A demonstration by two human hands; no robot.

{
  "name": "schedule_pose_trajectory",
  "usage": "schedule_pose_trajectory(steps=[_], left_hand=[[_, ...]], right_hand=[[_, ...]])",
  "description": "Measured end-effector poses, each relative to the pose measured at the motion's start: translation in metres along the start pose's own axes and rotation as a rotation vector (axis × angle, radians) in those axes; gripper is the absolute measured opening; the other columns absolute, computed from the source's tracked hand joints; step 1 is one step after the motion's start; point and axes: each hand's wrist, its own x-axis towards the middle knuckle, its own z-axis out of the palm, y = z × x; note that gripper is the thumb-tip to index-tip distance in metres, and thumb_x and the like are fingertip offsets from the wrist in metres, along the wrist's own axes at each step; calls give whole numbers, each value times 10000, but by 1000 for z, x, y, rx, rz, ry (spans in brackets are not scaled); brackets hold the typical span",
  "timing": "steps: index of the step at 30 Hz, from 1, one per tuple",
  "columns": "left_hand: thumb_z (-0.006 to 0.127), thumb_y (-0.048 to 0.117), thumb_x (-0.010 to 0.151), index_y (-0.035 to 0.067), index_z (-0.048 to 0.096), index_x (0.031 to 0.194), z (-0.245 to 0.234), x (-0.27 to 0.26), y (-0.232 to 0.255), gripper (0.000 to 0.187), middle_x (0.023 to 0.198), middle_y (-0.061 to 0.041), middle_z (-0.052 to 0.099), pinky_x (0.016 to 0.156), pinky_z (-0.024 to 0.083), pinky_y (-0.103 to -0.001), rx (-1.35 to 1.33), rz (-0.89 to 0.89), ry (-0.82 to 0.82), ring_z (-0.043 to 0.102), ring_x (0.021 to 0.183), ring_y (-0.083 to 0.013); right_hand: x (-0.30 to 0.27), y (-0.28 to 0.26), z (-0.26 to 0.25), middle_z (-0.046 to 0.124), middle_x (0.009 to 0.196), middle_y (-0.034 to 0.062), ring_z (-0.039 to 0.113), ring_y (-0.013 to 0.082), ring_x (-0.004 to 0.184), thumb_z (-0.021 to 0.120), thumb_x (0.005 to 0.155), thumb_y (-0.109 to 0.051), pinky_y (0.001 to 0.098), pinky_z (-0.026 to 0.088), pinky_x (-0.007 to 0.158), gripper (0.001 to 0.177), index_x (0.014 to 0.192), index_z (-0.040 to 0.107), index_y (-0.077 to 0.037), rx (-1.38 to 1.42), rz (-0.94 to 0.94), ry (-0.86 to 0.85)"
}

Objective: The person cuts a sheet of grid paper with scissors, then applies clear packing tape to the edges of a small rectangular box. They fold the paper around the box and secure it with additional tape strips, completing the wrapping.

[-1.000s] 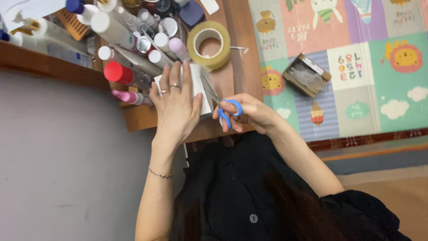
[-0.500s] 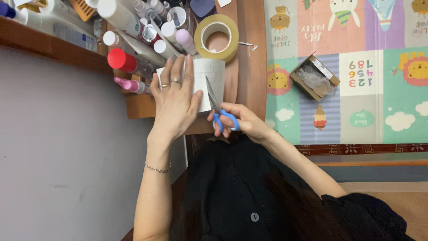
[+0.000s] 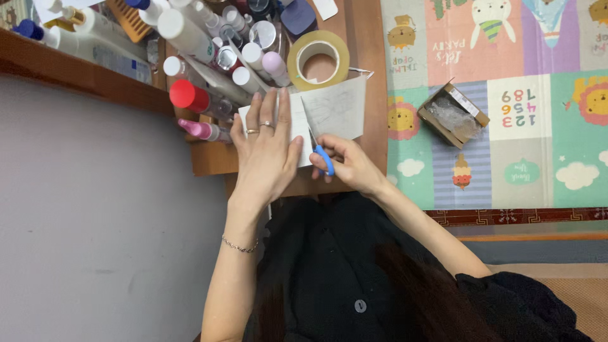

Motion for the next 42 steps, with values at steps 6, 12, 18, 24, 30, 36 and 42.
schedule_pose_trajectory(steps=[6, 12, 18, 24, 30, 36, 42], left_hand=[[559, 334, 996, 33, 227, 1614, 1, -1, 0, 764, 1641, -200, 293, 1180, 135, -659, -2, -7, 1, 218, 1524, -396], [559, 344, 994, 36, 220, 1612, 3, 0, -2, 770, 1640, -201, 294, 1171, 137, -661, 16, 7, 26, 218, 1524, -398], [556, 341, 997, 28, 223, 1615, 6, -1, -2, 769, 1643, -201, 299, 1177, 140, -663, 6, 11, 44, 219, 1526, -393], [557, 345, 996, 22, 220, 1615, 6, 0, -2, 776, 1643, -201, 294, 1175, 137, -666, 4, 12, 49, 216, 1527, -393], [562, 354, 984, 26, 225, 1611, 6, 1, -2, 783, 1639, -204, 289, 1170, 135, -671, 16, -2, 25, 203, 1526, -397], [558, 356, 980, 31, 218, 1611, 7, 0, -2, 787, 1635, -203, 293, 1166, 138, -674, 22, -4, 22, 202, 1530, -396], [551, 346, 988, 34, 216, 1618, 7, 0, -2, 779, 1636, -201, 300, 1167, 143, -672, 22, -5, 28, 213, 1529, -400]], right_hand=[[0, -4, 8, 694, 792, 9, 646, 49, 692, 669, 983, -313, 209, 492, 583, 263, 986, 644, -51, -49, 2, 75], [1, -8, 16, 694, 761, -2, 651, 40, 681, 680, 982, -301, 207, 464, 558, 258, 964, 638, -48, -50, 1, 139], [0, -8, 17, 697, 713, -9, 570, 28, 606, 681, 973, -315, 200, 418, 533, 258, 986, 658, -59, -84, 45, 172], [-1, -8, 18, 693, 765, -3, 609, 37, 683, 691, 991, -298, 198, 464, 635, 285, 1039, 669, -17, -75, -12, 168], [-1, -8, 21, 692, 821, -14, 654, 47, 728, 694, 974, -251, 208, 511, 687, 259, 1065, 671, -9, -50, -10, 188], [1, -5, 19, 691, 813, -10, 658, 53, 727, 690, 991, -246, 213, 523, 691, 240, 1026, 665, -9, -19, -12, 171], [15, 0, 10, 687, 795, -17, 637, 34, 714, 690, 993, -249, 211, 518, 653, 236, 1000, 654, -16, -38, -47, 160]])
